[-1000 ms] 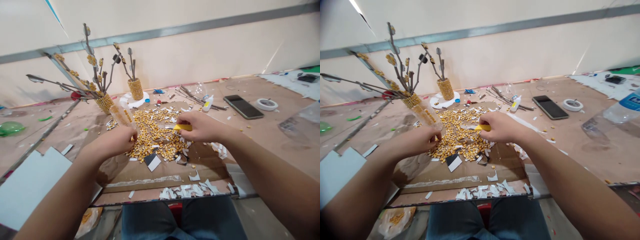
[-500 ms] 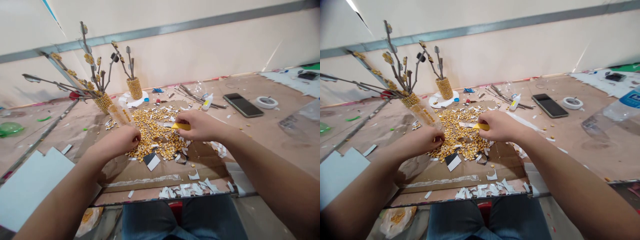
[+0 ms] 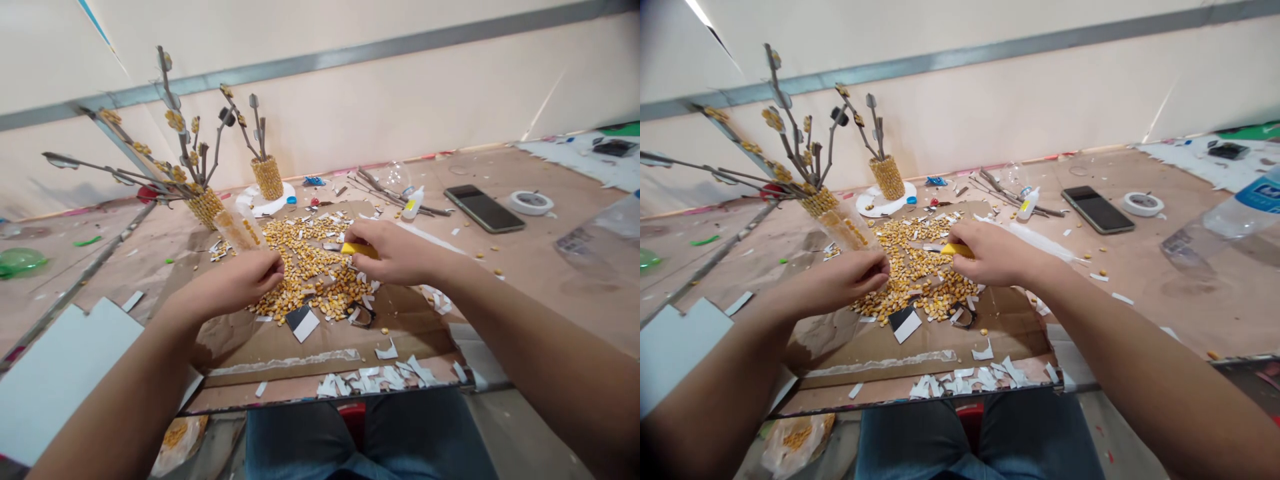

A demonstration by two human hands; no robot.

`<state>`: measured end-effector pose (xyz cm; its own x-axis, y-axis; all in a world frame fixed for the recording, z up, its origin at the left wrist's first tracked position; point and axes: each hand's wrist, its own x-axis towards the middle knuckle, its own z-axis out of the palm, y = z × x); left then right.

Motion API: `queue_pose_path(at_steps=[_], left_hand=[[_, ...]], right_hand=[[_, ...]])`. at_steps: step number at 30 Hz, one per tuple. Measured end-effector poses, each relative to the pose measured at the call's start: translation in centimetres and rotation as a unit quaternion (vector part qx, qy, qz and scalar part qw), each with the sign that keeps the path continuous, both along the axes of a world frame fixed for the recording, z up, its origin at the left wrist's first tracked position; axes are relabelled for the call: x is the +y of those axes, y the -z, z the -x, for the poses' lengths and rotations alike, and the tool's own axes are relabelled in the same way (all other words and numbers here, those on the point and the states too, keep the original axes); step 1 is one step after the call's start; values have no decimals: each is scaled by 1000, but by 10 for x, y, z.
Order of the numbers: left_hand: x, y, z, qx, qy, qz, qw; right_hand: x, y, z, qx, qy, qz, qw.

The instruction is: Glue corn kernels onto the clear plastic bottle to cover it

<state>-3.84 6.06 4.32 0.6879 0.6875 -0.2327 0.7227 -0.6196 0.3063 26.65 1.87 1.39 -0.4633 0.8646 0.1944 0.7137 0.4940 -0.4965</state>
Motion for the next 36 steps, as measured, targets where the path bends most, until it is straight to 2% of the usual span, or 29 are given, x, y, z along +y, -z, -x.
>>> queue_pose_path(at_steps=[2, 4, 7, 10, 15, 20, 22, 25, 30, 33, 36], left_hand=[[-5, -5, -4, -89, 7, 38, 995], [-12, -5, -11, -183, 4, 103, 978], [-23, 3, -24, -308, -38, 222, 925], [-32, 12, -35, -375, -88, 303, 872], [-39, 19, -43, -442, -159, 343, 814], [-41, 21, -47, -513, -180, 347, 764], [-42, 23, -48, -519, -189, 340, 761], [-44, 25, -47, -495, -195, 330, 780], [-44, 26, -47, -497, -182, 314, 789], [-45, 25, -47, -491, -173, 311, 795], [-46, 26, -49, -506, -181, 319, 780]], right_hand=[[-5, 0, 7, 51, -18, -23, 998], [-12, 3, 17, 112, -44, -48, 992], [-22, 11, 33, 209, -101, -92, 968], [-27, 23, 44, 250, -141, -132, 949], [-29, 29, 47, 267, -126, -215, 931], [-34, 22, 49, 269, -111, -192, 937], [-35, 20, 49, 263, -102, -189, 940], [-34, 22, 49, 247, -93, -203, 943], [-32, 26, 49, 249, -57, -207, 944], [-32, 26, 51, 271, -65, -201, 939], [-32, 23, 50, 291, -42, -175, 940]])
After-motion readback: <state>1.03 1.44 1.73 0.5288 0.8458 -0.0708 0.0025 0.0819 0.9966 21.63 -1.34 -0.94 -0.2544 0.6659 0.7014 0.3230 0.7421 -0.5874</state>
